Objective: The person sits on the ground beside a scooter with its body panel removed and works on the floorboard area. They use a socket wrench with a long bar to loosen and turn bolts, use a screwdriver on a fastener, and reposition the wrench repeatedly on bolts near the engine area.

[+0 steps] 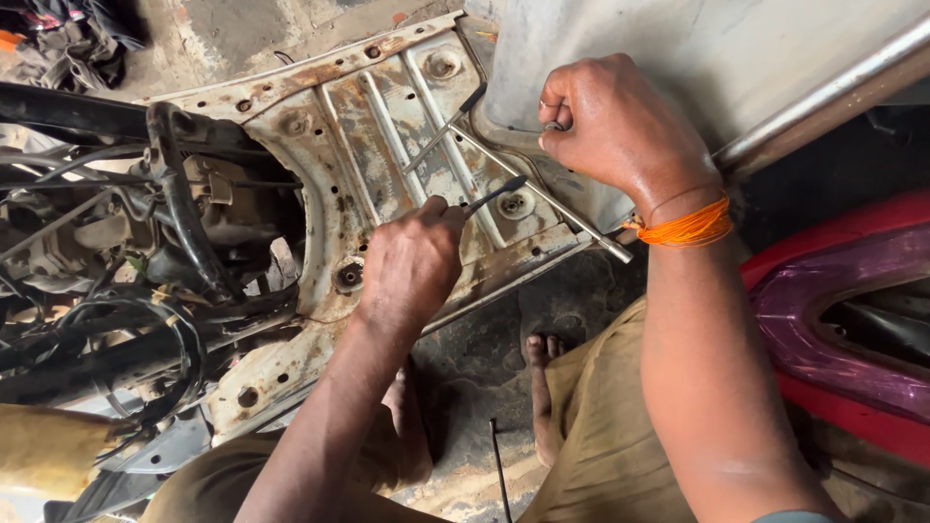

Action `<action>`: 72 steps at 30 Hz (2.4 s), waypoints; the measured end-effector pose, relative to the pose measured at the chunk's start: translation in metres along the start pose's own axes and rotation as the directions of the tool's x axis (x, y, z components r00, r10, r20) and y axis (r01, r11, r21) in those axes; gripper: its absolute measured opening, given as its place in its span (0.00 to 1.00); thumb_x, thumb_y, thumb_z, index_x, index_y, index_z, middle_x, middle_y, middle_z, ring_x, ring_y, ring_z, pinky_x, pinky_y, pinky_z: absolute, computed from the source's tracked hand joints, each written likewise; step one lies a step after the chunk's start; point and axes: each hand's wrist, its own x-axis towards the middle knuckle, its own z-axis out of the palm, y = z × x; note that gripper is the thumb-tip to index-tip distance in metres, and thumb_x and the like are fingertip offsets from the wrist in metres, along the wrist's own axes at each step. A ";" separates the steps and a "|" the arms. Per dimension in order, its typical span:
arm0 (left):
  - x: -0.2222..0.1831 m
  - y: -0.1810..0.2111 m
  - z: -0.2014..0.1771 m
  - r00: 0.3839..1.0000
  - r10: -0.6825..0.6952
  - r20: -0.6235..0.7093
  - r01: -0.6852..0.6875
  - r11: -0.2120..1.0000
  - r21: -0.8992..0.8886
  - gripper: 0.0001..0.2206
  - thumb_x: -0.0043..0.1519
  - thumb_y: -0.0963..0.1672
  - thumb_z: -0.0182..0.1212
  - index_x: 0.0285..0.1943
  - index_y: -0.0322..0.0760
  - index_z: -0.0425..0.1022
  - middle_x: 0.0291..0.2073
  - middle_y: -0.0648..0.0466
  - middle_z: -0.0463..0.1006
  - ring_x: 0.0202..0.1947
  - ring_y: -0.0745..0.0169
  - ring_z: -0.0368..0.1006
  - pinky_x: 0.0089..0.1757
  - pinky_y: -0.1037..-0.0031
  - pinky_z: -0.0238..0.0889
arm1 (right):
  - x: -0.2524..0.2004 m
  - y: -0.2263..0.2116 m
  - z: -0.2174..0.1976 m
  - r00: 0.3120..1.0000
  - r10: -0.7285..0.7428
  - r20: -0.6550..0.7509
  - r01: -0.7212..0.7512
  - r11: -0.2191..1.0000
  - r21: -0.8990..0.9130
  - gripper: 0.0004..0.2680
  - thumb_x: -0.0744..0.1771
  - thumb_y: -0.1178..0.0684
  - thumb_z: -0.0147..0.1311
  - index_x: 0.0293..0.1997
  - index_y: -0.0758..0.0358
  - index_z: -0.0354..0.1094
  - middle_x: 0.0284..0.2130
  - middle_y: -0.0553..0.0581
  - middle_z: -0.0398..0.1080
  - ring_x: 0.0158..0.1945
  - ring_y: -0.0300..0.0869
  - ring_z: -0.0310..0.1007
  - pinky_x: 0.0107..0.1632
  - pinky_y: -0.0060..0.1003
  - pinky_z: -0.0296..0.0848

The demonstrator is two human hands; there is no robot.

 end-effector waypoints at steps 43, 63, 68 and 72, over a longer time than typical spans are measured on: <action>0.006 0.008 -0.017 0.974 0.104 0.200 -0.140 0.974 0.178 0.10 0.61 0.35 0.59 0.50 0.28 0.76 0.38 0.45 0.77 0.33 0.61 0.79 0.29 0.74 0.76 | 0.004 0.003 0.009 0.999 -0.035 0.011 0.035 0.998 0.057 0.05 0.60 0.59 0.65 0.35 0.66 0.77 0.32 0.65 0.77 0.36 0.53 0.80 0.42 0.44 0.77; 0.002 0.002 0.003 0.975 0.139 0.175 -0.165 0.975 0.146 0.08 0.60 0.36 0.60 0.46 0.30 0.77 0.36 0.46 0.77 0.33 0.60 0.79 0.32 0.71 0.77 | 0.005 0.000 0.012 0.999 -0.043 0.021 0.042 0.998 0.051 0.05 0.60 0.59 0.63 0.34 0.66 0.76 0.31 0.65 0.77 0.35 0.54 0.79 0.42 0.46 0.76; 0.004 -0.001 -0.002 0.974 0.132 0.185 -0.160 0.976 0.145 0.09 0.62 0.34 0.58 0.49 0.30 0.77 0.37 0.46 0.77 0.33 0.59 0.80 0.31 0.72 0.77 | 0.004 0.007 0.022 0.999 -0.040 0.029 0.040 0.999 0.012 0.04 0.60 0.59 0.62 0.34 0.65 0.77 0.32 0.65 0.77 0.39 0.56 0.78 0.45 0.48 0.75; 0.005 0.000 -0.009 0.963 0.090 0.254 -0.104 0.994 0.044 0.10 0.62 0.36 0.57 0.50 0.33 0.78 0.40 0.46 0.78 0.33 0.57 0.81 0.33 0.70 0.77 | 0.005 0.008 0.027 0.998 -0.053 0.031 0.054 0.998 -0.035 0.04 0.60 0.59 0.62 0.35 0.63 0.77 0.34 0.65 0.78 0.44 0.57 0.77 0.48 0.50 0.74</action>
